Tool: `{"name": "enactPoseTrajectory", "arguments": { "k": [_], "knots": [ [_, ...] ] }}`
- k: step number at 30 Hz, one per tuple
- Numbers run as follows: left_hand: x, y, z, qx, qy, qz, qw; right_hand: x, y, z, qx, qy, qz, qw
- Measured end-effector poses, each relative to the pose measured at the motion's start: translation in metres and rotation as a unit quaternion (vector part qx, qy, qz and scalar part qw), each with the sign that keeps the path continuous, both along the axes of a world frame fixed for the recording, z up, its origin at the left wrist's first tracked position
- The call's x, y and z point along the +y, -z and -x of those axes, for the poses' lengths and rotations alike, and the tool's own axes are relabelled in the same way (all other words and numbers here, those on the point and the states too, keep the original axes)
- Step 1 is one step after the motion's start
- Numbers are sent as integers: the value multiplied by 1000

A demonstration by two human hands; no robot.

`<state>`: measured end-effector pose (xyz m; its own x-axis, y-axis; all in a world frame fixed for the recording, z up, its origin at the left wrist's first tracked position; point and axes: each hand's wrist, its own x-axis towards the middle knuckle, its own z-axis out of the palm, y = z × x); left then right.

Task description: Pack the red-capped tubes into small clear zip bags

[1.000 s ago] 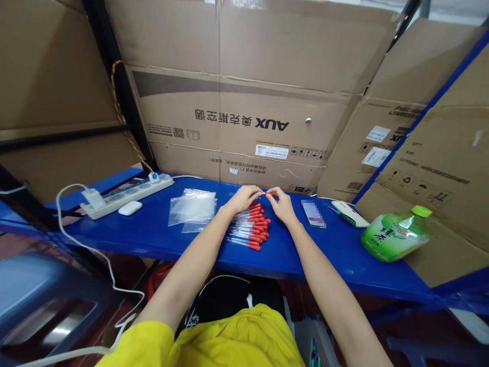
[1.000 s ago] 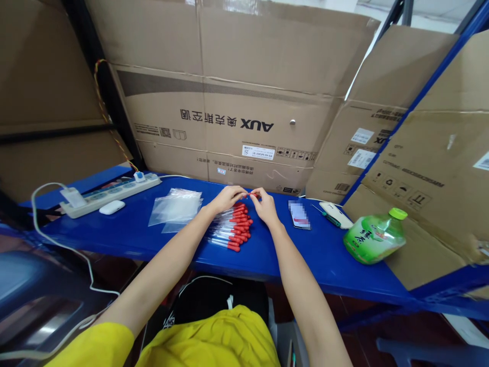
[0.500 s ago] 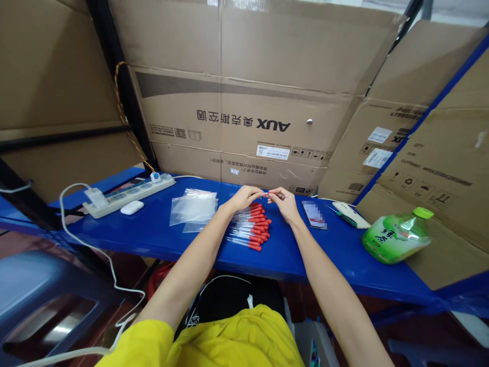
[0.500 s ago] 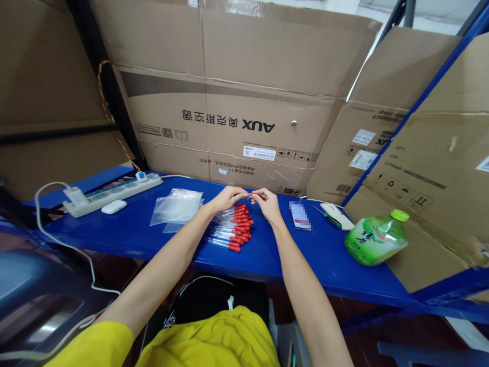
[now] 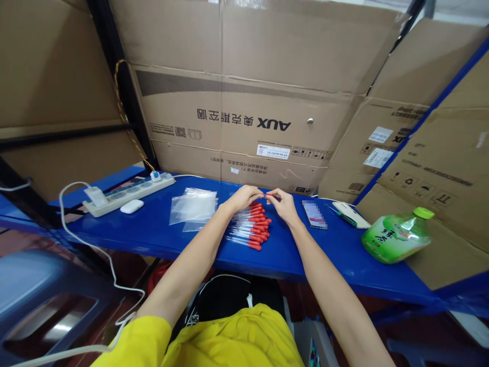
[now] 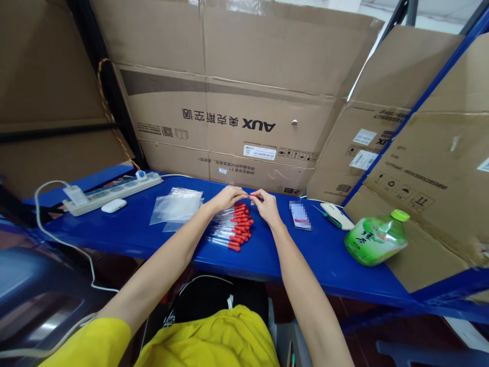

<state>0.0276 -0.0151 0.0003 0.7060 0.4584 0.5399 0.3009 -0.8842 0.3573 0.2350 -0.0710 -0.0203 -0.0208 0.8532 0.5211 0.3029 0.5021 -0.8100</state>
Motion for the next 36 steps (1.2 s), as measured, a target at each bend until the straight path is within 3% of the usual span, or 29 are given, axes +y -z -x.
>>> {"name": "enactPoseTrajectory", "arguments": {
  "k": [11,16,22,36],
  "knots": [
    [-8,-8,5,-33,-90,-20,995,8,-2,1,128,-22,51,990],
    [-8,-8,2,-72,-42,21,996,6,-5,-1,139,-30,46,989],
    [-5,-8,2,-75,1,14,997,4,-7,0,135,-27,47,989],
    [-3,-7,1,-85,10,28,996,0,-7,3,145,-7,27,989]
  ]
}}
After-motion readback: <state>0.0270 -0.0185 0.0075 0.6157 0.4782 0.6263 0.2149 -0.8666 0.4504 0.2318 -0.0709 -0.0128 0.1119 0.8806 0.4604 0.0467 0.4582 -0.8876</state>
